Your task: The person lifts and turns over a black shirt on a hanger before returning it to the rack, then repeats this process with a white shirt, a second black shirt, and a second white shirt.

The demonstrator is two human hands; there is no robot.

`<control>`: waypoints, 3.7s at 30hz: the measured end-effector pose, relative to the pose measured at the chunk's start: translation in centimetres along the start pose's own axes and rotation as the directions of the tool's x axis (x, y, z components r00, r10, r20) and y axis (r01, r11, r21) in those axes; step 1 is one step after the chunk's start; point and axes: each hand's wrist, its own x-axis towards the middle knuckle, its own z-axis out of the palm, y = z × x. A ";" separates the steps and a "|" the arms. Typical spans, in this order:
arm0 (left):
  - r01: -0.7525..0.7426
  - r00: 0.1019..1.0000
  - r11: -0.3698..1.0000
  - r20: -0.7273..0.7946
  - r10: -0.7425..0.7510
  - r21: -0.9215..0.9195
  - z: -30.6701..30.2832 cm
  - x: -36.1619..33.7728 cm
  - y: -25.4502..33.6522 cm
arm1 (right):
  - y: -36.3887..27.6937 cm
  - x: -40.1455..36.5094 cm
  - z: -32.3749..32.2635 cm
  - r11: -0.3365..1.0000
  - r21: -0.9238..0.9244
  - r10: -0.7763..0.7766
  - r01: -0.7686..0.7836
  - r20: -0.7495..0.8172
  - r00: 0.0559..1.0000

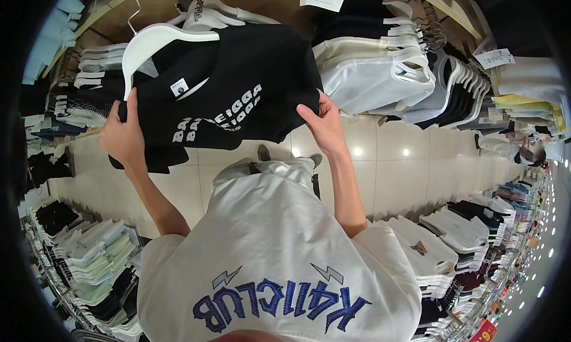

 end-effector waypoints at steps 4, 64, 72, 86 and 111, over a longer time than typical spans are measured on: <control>-0.081 0.996 0.996 -0.030 0.080 -0.030 -0.2 -0.4 0.5 | -1.4 0.1 0.9 0.996 -0.061 -0.067 0.071 0.068 0.995; -0.685 0.726 0.633 -0.400 0.559 -0.360 1.7 -1.7 5.3 | -6.9 4.3 1.7 -0.112 -0.895 -0.599 0.431 0.407 0.690; -0.008 0.956 0.527 0.148 0.254 -0.850 8.5 -5.4 3.2 | -12.1 2.2 -5.2 -0.183 -0.957 -0.684 0.225 0.288 0.671; 0.149 0.704 0.631 0.530 0.472 -0.761 16.0 -9.0 3.4 | -15.8 -1.3 -7.3 -0.083 -0.996 -0.857 0.041 0.093 0.506; 0.566 0.801 0.233 0.594 0.069 -0.791 13.7 -12.3 0.6 | -15.0 -0.1 -4.4 0.001 -1.000 -0.802 0.018 0.010 0.597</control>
